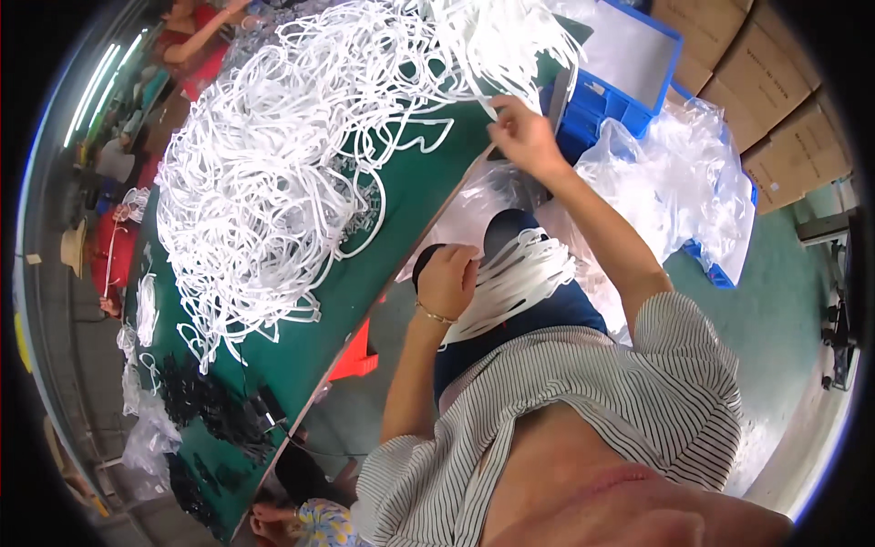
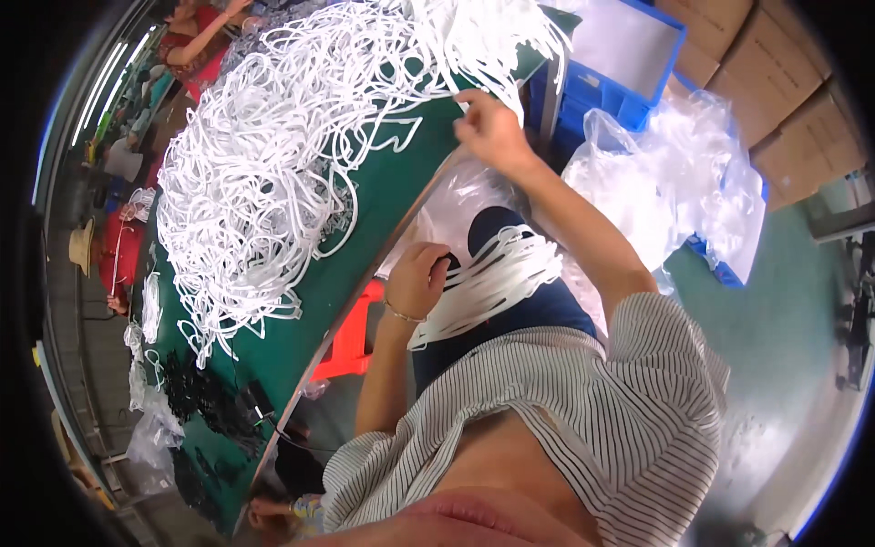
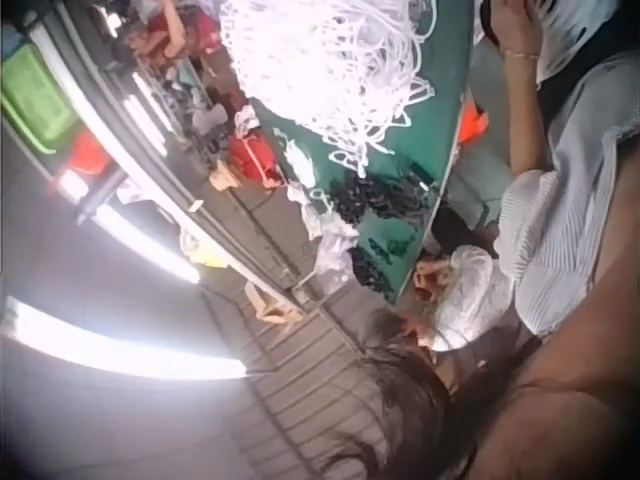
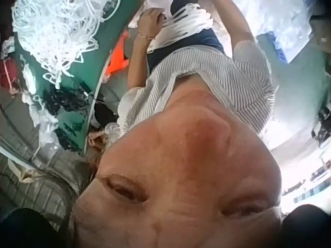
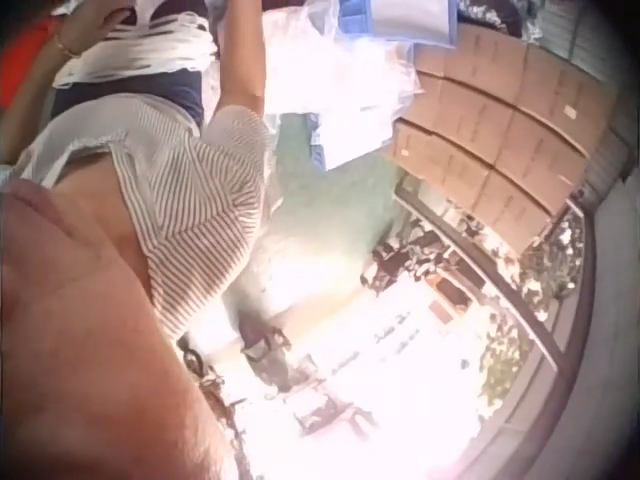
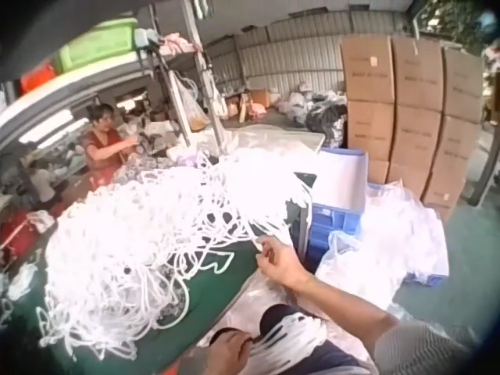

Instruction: Bundling white elastic bands into sets at a factory workbench.

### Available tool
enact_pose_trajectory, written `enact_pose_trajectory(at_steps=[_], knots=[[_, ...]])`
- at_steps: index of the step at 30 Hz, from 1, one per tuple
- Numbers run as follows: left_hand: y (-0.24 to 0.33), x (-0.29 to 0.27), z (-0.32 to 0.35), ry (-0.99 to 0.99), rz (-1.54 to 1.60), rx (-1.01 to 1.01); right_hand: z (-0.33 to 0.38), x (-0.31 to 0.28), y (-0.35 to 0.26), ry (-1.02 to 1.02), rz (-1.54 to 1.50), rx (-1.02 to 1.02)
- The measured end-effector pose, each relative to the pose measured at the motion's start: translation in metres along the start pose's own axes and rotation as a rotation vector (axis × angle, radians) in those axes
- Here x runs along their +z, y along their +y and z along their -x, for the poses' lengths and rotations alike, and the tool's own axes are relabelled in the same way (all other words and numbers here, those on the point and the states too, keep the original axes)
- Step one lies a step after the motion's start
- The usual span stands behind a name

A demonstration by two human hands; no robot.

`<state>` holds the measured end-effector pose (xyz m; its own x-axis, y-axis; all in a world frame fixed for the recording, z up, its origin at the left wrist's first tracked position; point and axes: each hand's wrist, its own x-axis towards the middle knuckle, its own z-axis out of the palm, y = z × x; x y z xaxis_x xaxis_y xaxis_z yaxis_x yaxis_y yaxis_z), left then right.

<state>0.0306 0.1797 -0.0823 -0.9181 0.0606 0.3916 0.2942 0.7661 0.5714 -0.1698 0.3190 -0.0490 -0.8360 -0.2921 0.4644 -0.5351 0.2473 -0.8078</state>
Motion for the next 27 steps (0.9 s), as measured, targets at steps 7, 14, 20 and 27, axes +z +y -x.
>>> enact_pose_trajectory(at_steps=[7,14,20,27], knots=[[0.0,0.003,0.002,-0.035,0.105,-0.021,-0.124,-0.033,0.066,0.153,0.376,-0.125],[0.021,0.001,0.012,-0.02,0.15,-0.09,-0.214,-0.01,0.086,0.146,0.788,-0.219],[0.028,0.008,0.02,-0.075,0.149,-0.109,-0.232,0.002,0.074,-0.15,0.996,0.104],[0.018,0.009,0.021,-0.065,0.132,-0.099,-0.225,-0.001,0.053,-0.084,1.052,0.077]])
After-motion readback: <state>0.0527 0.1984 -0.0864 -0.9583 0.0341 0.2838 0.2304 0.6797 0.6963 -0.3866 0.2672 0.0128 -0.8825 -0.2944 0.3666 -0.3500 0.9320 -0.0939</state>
